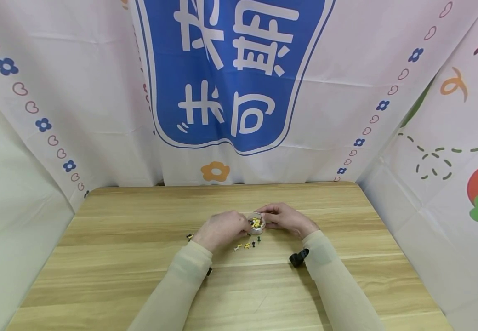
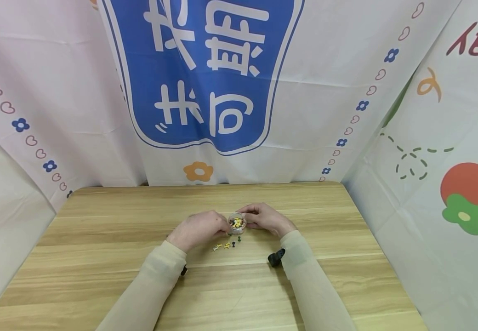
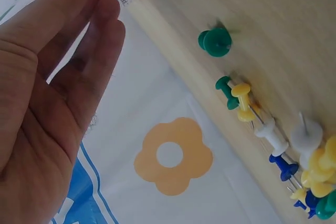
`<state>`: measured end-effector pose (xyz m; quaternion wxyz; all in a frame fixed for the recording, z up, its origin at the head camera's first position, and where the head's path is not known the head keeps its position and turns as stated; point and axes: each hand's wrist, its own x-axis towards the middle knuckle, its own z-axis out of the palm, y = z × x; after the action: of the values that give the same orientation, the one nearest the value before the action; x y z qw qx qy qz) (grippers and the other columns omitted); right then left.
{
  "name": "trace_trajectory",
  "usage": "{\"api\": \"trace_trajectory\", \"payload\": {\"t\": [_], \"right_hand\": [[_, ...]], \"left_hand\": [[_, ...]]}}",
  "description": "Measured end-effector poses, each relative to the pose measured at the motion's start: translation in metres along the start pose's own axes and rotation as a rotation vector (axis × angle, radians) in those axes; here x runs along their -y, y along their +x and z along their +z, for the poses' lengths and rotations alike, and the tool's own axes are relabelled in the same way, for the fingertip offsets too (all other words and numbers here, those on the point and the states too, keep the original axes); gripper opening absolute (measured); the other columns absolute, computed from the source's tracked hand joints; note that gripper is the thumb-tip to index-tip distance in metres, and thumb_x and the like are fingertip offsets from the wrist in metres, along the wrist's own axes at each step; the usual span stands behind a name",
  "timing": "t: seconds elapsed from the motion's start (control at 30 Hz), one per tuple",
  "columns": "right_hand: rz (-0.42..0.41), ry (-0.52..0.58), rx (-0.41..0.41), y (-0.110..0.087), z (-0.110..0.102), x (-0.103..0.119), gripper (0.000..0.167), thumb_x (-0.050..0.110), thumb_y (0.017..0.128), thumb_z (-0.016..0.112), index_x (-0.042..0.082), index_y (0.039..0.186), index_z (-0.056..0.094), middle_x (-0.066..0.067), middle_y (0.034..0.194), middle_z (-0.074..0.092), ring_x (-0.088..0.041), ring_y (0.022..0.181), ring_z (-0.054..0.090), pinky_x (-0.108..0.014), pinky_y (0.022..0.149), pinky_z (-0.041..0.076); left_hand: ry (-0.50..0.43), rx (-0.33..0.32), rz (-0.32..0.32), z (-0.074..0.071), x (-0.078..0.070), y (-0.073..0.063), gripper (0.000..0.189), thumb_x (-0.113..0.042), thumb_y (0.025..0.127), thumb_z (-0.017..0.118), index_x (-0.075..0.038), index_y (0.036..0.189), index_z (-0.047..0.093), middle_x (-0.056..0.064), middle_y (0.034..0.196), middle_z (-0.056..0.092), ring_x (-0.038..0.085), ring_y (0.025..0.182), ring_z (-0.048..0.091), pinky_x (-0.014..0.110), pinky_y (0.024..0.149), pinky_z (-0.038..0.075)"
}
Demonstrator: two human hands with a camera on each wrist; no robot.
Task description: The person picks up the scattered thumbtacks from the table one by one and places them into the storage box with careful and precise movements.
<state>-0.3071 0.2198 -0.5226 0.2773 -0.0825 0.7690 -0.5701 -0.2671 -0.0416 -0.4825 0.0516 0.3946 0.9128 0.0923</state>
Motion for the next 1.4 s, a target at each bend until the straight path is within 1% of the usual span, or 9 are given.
{"api": "trace_trajectory", "payload": {"t": [0.23, 0.43, 0.67, 0.8, 0.93, 1.03, 1.13, 1.3, 1.4], "right_hand": [[0.001, 0.001, 0.000, -0.0002, 0.0002, 0.0004, 0.040, 0.011, 0.123, 0.059, -0.002, 0.161, 0.066, -0.027, 0.167, 0.064, -0.032, 0.146, 0.073, -0.040, 0.122, 0.063], [0.000, 0.001, 0.002, -0.0016, 0.0000, 0.0001, 0.040, 0.012, 0.123, 0.059, -0.001, 0.160, 0.067, -0.026, 0.167, 0.065, -0.030, 0.145, 0.073, -0.039, 0.122, 0.064], [0.017, 0.007, -0.016, -0.0013, 0.0005, 0.0001, 0.038, 0.011, 0.123, 0.060, 0.002, 0.159, 0.070, -0.023, 0.166, 0.066, -0.025, 0.140, 0.075, -0.038, 0.120, 0.065], [0.016, 0.013, -0.018, -0.0013, 0.0003, 0.0001, 0.038, 0.012, 0.123, 0.060, 0.003, 0.159, 0.070, -0.023, 0.166, 0.066, -0.025, 0.140, 0.075, -0.038, 0.120, 0.065], [0.013, 0.016, -0.017, -0.0014, 0.0001, -0.0001, 0.038, 0.012, 0.123, 0.060, 0.002, 0.159, 0.070, -0.023, 0.167, 0.066, -0.025, 0.141, 0.074, -0.038, 0.120, 0.064], [0.015, 0.017, -0.017, -0.0015, 0.0002, -0.0003, 0.039, 0.012, 0.123, 0.060, 0.002, 0.159, 0.070, -0.023, 0.166, 0.066, -0.025, 0.140, 0.075, -0.038, 0.120, 0.065], [0.013, 0.018, -0.016, -0.0013, 0.0004, -0.0006, 0.038, 0.011, 0.123, 0.060, 0.002, 0.159, 0.070, -0.023, 0.166, 0.066, -0.024, 0.139, 0.075, -0.038, 0.120, 0.065], [0.009, 0.020, -0.012, -0.0013, 0.0004, -0.0003, 0.038, 0.012, 0.123, 0.061, 0.002, 0.159, 0.070, -0.023, 0.165, 0.067, -0.024, 0.139, 0.075, -0.038, 0.120, 0.065], [0.008, 0.022, -0.009, -0.0013, 0.0005, -0.0002, 0.038, 0.012, 0.123, 0.061, 0.002, 0.159, 0.070, -0.024, 0.166, 0.067, -0.025, 0.140, 0.075, -0.038, 0.120, 0.065]], "left_hand": [[0.038, 0.014, -0.009, 0.0055, -0.0003, 0.0006, 0.014, -0.019, 0.111, 0.084, -0.025, 0.118, 0.094, -0.005, 0.118, 0.091, 0.011, 0.100, 0.080, 0.035, 0.093, 0.070], [0.057, 0.023, 0.001, 0.0087, 0.0006, 0.0017, 0.013, -0.016, 0.111, 0.083, -0.023, 0.109, 0.094, -0.005, 0.114, 0.090, 0.010, 0.094, 0.077, 0.034, 0.091, 0.069], [0.035, 0.022, -0.021, 0.0077, 0.0007, 0.0000, 0.012, -0.014, 0.109, 0.085, -0.023, 0.109, 0.093, -0.005, 0.115, 0.090, 0.008, 0.093, 0.076, 0.033, 0.090, 0.070], [0.019, 0.023, -0.038, 0.0071, 0.0000, -0.0011, 0.013, -0.014, 0.109, 0.085, -0.024, 0.113, 0.094, -0.005, 0.119, 0.090, 0.010, 0.098, 0.079, 0.034, 0.093, 0.071], [0.021, 0.038, -0.032, 0.0083, 0.0002, -0.0001, 0.013, -0.015, 0.110, 0.085, -0.023, 0.116, 0.093, -0.004, 0.122, 0.090, 0.012, 0.102, 0.080, 0.036, 0.096, 0.071], [0.027, 0.051, -0.025, 0.0086, 0.0006, 0.0008, 0.009, -0.016, 0.109, 0.085, -0.022, 0.109, 0.092, -0.004, 0.117, 0.090, 0.010, 0.097, 0.078, 0.035, 0.094, 0.070], [0.018, 0.054, -0.036, 0.0076, 0.0007, 0.0003, 0.008, -0.016, 0.108, 0.087, -0.022, 0.104, 0.091, -0.005, 0.112, 0.090, 0.009, 0.092, 0.075, 0.034, 0.091, 0.069], [-0.004, 0.054, -0.057, 0.0053, 0.0004, -0.0034, 0.011, -0.015, 0.107, 0.088, -0.021, 0.099, 0.089, -0.006, 0.103, 0.086, 0.008, 0.087, 0.070, 0.032, 0.086, 0.067], [-0.006, 0.050, -0.068, 0.0049, 0.0006, -0.0057, 0.013, -0.013, 0.103, 0.091, -0.021, 0.093, 0.087, -0.005, 0.097, 0.083, 0.008, 0.084, 0.067, 0.030, 0.083, 0.064]]}}
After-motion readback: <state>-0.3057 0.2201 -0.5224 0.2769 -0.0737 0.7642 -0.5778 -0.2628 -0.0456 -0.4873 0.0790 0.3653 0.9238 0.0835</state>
